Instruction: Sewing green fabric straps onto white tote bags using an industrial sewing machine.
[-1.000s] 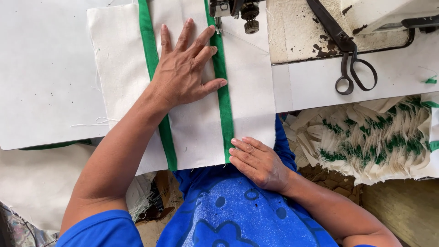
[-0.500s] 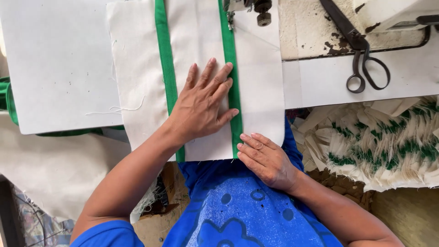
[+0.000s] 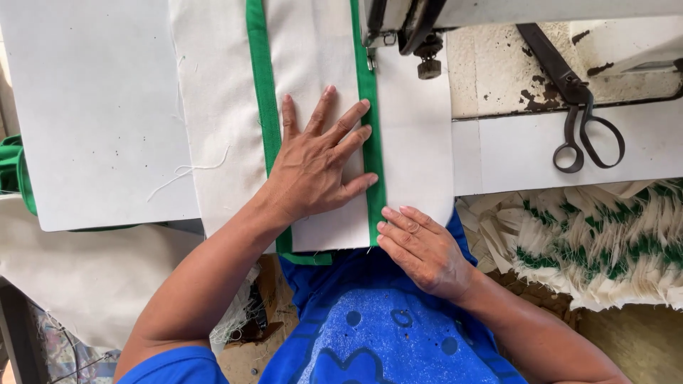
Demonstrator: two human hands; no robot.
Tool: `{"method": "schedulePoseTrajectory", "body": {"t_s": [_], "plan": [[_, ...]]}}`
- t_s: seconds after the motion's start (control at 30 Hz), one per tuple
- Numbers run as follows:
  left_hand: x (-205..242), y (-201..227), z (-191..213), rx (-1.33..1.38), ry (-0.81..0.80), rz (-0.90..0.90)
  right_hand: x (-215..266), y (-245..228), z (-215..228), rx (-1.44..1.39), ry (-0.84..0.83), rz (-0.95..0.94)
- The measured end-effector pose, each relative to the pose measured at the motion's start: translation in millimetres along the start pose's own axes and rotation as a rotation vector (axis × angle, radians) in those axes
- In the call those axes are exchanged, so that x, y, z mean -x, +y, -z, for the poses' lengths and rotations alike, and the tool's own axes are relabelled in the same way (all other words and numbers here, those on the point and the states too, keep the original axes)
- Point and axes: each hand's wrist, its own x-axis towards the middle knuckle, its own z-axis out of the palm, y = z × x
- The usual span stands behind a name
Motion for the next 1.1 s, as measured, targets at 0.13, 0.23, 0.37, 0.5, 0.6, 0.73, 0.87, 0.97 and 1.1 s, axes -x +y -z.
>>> {"method": "schedulePoseTrajectory", "body": {"t_s": [0.13, 0.23, 0.37, 0.5, 0.6, 0.73, 0.87, 0.97, 1.1], "plan": [[-20, -17, -1, -0.003, -0.016, -0.002, -15, 19, 5, 0.002, -0.028, -0.021], [-32, -31, 1, 0.001, -0.039, 0.011, -29, 33, 7, 0.0, -0.048, -0.025], [-51, -50, 0, 0.006, -0.061, 0.02, -44, 54, 6, 0.024, -0.058, -0.022], [-72, -70, 0, -0.006, -0.068, 0.022, -60, 73, 2, 0.082, -0.035, -0.021], [-89, -87, 5, 0.015, -0.108, 0.023, -71, 90, -1, 0.079, -0.04, -0.018], [-98, -98, 4, -0.044, -0.053, -0.051, -75, 99, -9, 0.091, -0.006, -0.028], [-98, -103, -2, -0.051, -0.027, -0.051, -75, 105, -15, 0.094, 0.025, -0.02], [-77, -78, 0, -0.128, 0.246, -0.328, -77, 102, -10, 0.041, 0.024, -0.038], [-44, -62, -15, 0.172, 0.154, -0.405, -66, 92, -12, 0.13, -0.008, -0.107]]}}
